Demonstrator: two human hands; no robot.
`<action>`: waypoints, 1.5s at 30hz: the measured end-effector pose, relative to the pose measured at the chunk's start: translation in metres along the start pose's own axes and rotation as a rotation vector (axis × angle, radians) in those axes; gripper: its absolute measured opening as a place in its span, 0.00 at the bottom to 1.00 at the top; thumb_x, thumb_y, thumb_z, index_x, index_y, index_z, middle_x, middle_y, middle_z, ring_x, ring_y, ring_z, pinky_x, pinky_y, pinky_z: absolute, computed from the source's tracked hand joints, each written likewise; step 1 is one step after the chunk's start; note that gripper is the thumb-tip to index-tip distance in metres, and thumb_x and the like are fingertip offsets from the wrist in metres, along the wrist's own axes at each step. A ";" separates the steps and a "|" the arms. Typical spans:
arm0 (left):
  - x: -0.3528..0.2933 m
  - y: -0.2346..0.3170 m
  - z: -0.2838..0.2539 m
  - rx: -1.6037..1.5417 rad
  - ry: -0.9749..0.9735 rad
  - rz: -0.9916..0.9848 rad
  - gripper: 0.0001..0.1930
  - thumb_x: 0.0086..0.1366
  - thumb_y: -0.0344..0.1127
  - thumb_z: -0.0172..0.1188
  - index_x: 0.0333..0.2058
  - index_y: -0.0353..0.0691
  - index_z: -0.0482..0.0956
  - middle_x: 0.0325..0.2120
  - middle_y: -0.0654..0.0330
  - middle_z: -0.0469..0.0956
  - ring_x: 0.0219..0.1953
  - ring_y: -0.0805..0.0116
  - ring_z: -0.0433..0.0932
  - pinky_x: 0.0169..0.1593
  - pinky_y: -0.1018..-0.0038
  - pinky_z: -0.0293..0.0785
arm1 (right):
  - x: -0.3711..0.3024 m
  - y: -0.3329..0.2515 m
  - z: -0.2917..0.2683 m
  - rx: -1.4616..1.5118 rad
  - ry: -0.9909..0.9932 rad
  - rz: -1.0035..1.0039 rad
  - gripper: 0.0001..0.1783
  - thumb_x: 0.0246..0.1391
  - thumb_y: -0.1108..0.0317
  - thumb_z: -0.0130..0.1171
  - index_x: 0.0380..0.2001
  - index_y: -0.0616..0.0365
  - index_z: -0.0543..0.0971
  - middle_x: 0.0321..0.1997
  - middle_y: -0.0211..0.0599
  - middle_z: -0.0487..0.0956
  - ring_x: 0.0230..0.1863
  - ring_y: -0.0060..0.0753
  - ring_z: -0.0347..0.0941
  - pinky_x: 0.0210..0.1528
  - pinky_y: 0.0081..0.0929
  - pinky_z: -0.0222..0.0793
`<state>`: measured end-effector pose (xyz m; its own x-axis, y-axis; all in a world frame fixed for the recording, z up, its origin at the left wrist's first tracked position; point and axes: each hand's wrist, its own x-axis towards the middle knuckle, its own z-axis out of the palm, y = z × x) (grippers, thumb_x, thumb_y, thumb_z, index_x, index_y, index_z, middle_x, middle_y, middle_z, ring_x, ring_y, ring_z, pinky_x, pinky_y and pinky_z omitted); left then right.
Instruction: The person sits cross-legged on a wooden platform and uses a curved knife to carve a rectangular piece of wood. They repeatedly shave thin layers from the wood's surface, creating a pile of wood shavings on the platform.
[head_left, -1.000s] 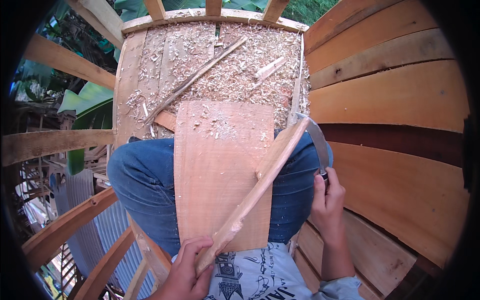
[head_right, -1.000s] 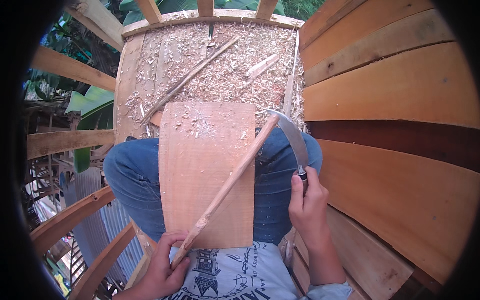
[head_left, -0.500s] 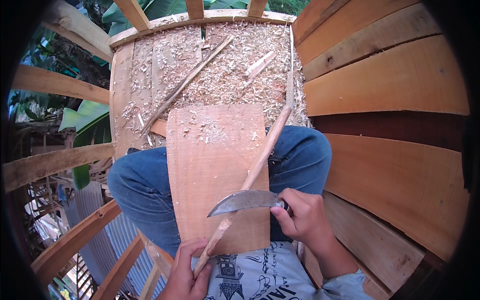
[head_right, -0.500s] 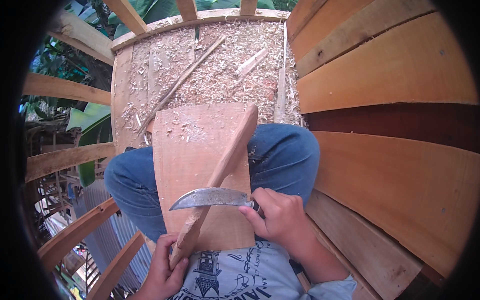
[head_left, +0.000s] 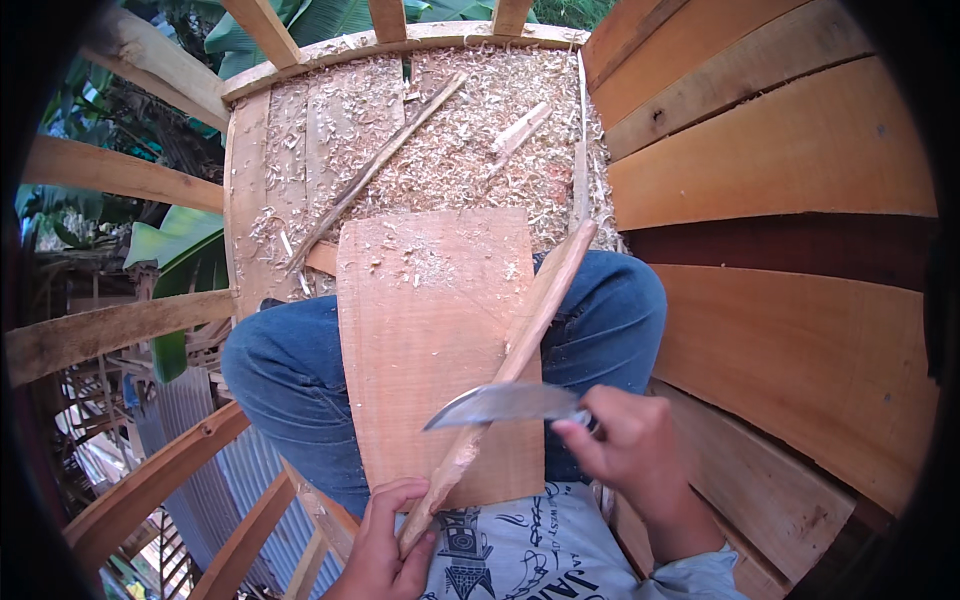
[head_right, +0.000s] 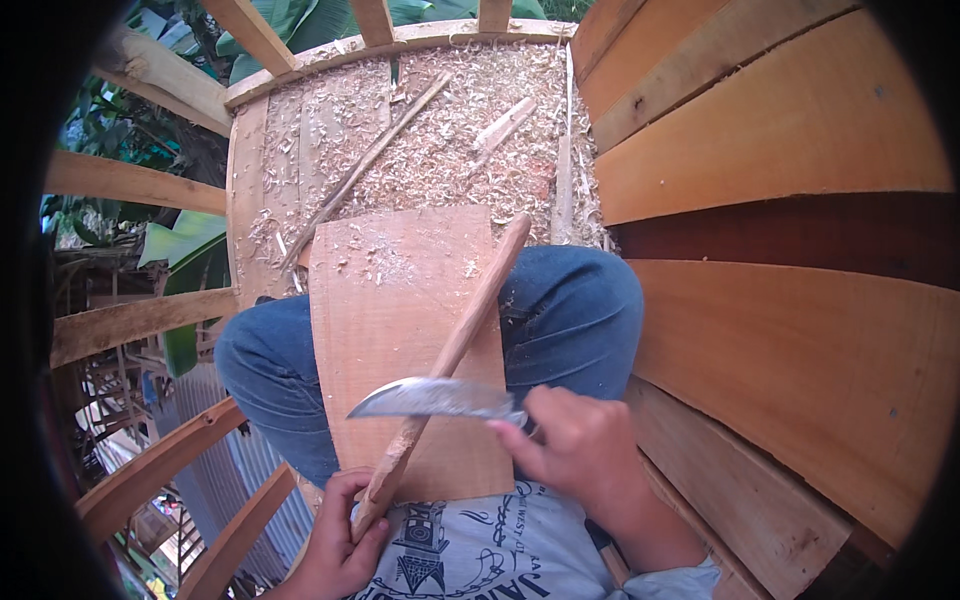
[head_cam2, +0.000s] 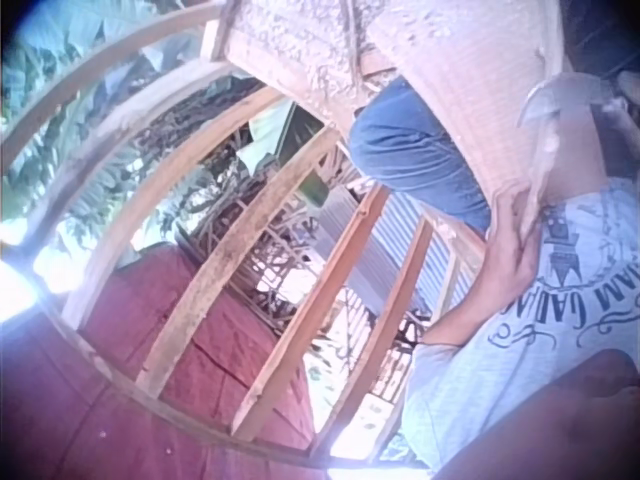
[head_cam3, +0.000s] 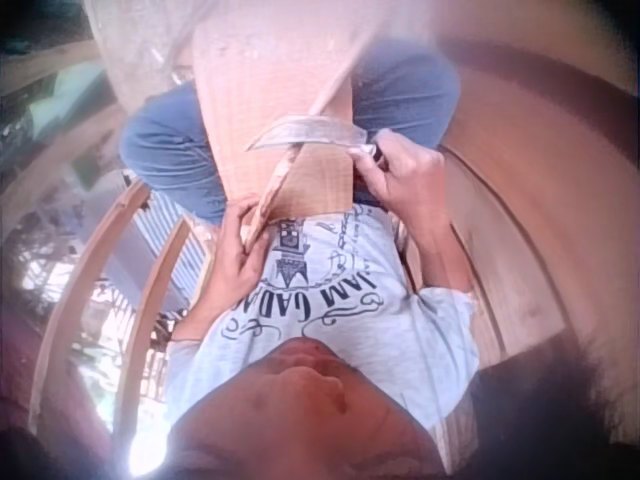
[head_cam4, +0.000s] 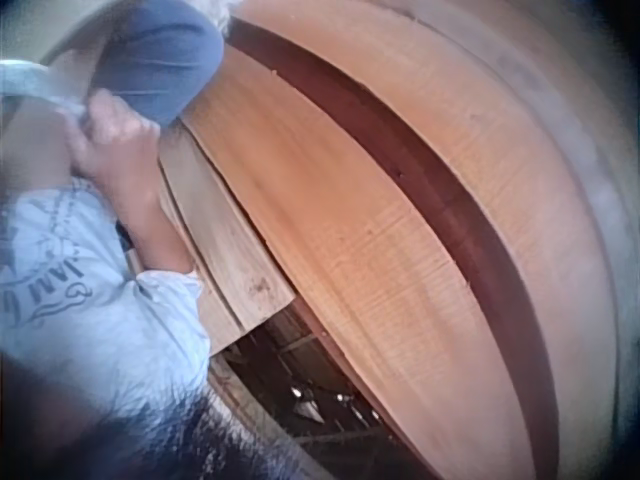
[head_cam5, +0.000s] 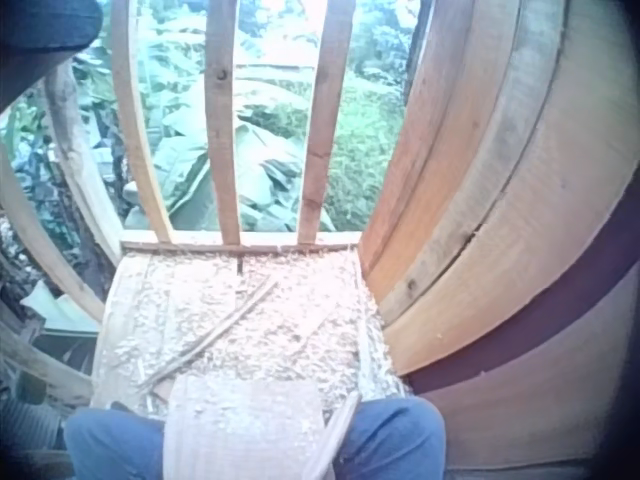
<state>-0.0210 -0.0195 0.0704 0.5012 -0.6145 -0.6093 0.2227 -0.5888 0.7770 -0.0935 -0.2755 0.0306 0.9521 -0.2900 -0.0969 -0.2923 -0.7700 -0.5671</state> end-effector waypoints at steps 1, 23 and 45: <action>-0.001 -0.001 0.000 0.003 0.002 -0.006 0.24 0.57 0.19 0.52 0.52 0.33 0.60 0.49 0.48 0.64 0.55 0.58 0.65 0.61 0.66 0.57 | 0.002 -0.002 0.002 -0.022 -0.001 -0.015 0.23 0.48 0.53 0.64 0.15 0.56 0.68 0.12 0.36 0.68 0.13 0.39 0.70 0.15 0.34 0.63; -0.004 0.010 0.000 0.002 0.050 -0.005 0.22 0.59 0.21 0.51 0.53 0.32 0.63 0.47 0.47 0.68 0.53 0.53 0.68 0.57 0.68 0.61 | 0.022 0.003 -0.008 -0.183 0.036 -0.002 0.27 0.46 0.47 0.65 0.12 0.54 0.66 0.10 0.34 0.68 0.12 0.36 0.69 0.14 0.32 0.62; 0.000 0.013 -0.002 0.009 0.042 0.078 0.23 0.59 0.20 0.50 0.54 0.31 0.62 0.48 0.46 0.68 0.53 0.53 0.68 0.57 0.68 0.62 | 0.016 0.019 -0.002 -0.055 0.113 0.194 0.27 0.47 0.49 0.65 0.12 0.57 0.66 0.11 0.38 0.67 0.12 0.40 0.67 0.15 0.35 0.60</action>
<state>-0.0166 -0.0259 0.0812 0.5511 -0.6366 -0.5395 0.1740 -0.5447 0.8204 -0.0837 -0.2960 0.0196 0.8625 -0.4949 -0.1054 -0.4760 -0.7227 -0.5011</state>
